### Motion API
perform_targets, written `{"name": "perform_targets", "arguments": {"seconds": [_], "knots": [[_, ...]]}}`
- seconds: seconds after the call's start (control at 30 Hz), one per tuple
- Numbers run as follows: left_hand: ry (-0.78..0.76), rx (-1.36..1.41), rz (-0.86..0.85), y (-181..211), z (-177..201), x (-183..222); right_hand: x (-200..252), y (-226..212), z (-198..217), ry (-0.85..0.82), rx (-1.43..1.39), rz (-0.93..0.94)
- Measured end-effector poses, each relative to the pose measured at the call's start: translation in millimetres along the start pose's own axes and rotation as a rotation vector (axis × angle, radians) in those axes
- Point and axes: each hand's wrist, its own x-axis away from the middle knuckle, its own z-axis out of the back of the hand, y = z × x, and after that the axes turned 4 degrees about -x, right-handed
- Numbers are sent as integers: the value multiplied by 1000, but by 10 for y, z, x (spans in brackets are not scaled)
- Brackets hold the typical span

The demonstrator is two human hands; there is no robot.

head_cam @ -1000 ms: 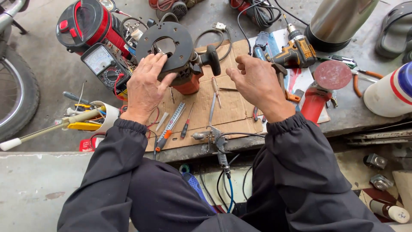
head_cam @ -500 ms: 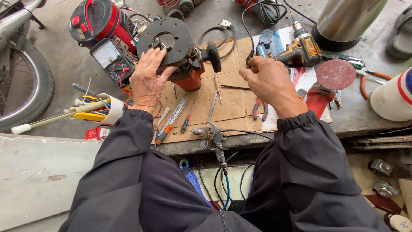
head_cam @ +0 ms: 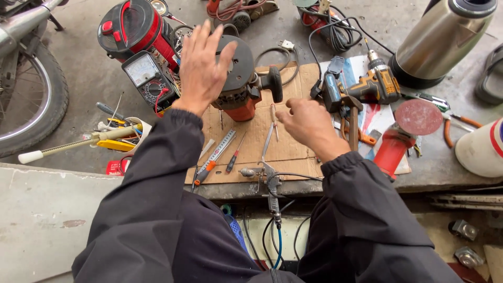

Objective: Disassembling and inspecting a handheld router using a screwdriver and pliers on a floor-based workspace.

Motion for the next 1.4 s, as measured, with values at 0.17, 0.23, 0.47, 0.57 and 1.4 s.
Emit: {"name": "perform_targets", "arguments": {"seconds": [0.17,0.23,0.47,0.57,1.4], "knots": [[-358,-77,172,-227,-454,-336,-525,-119,-550,5,-142,51],[-371,-96,213,-232,-548,-196,-712,-321,-571,-14,-154,48],[-363,-95,260,-226,-642,-161,-986,-368,-1014,251,-160,244],[-349,-150,251,-213,-612,-150,-898,-385,-939,242,-472,-23],[-208,-94,146,-203,-473,-254,20,289,-1028,-139,-1362,-485]]}}
